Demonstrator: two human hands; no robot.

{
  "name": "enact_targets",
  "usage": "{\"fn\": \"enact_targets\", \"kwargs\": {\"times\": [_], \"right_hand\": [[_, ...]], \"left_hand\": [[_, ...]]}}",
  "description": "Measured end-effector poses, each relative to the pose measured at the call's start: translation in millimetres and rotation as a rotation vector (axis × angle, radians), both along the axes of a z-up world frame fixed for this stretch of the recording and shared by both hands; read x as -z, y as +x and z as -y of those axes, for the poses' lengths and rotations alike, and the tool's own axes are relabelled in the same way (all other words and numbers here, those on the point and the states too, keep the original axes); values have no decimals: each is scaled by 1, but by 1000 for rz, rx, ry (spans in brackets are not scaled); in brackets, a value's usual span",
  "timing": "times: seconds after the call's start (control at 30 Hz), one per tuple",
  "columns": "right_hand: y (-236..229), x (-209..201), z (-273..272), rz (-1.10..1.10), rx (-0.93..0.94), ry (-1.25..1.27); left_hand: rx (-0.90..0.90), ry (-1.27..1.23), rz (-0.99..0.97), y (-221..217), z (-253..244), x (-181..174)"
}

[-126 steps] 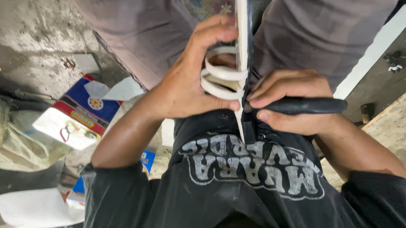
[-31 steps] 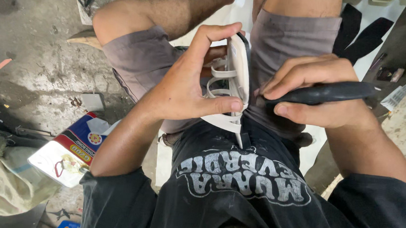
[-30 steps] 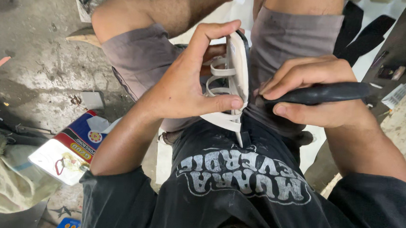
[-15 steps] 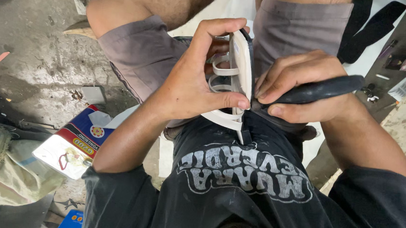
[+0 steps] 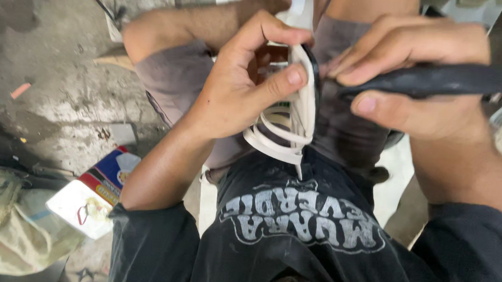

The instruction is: The person assembles white slipper sandals by attaching black rubber soles to the upper straps. They press the sole onto the strap, then use a knife to trim excess material around the edges. The process is repeated for multiple units.

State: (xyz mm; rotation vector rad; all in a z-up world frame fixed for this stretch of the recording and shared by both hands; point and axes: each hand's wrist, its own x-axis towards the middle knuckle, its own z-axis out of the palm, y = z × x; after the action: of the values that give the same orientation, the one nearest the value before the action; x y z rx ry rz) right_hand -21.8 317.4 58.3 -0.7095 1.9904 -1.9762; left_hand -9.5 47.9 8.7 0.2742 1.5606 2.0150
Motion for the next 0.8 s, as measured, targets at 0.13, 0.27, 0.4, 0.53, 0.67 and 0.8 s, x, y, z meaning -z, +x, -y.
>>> {"fn": "enact_targets", "kwargs": {"times": [0.13, 0.27, 0.4, 0.53, 0.67, 0.8], "right_hand": [[-2, -16, 11, -46, 37, -49], [0, -9, 20, -79, 48, -68], [19, 12, 18, 44, 52, -102], [37, 35, 11, 55, -66, -98], [60, 59, 12, 260, -101, -126], [81, 80, 13, 347, -73, -121]], "left_hand": [[-19, 69, -124, -13, 4, -21], [-12, 49, -246, -16, 7, -30], [16, -98, -372, -10, 11, -21], [80, -173, -402, 0, 16, -6], [153, -124, -318, 13, 18, 17], [236, -172, -329, 28, 14, 42]]}}
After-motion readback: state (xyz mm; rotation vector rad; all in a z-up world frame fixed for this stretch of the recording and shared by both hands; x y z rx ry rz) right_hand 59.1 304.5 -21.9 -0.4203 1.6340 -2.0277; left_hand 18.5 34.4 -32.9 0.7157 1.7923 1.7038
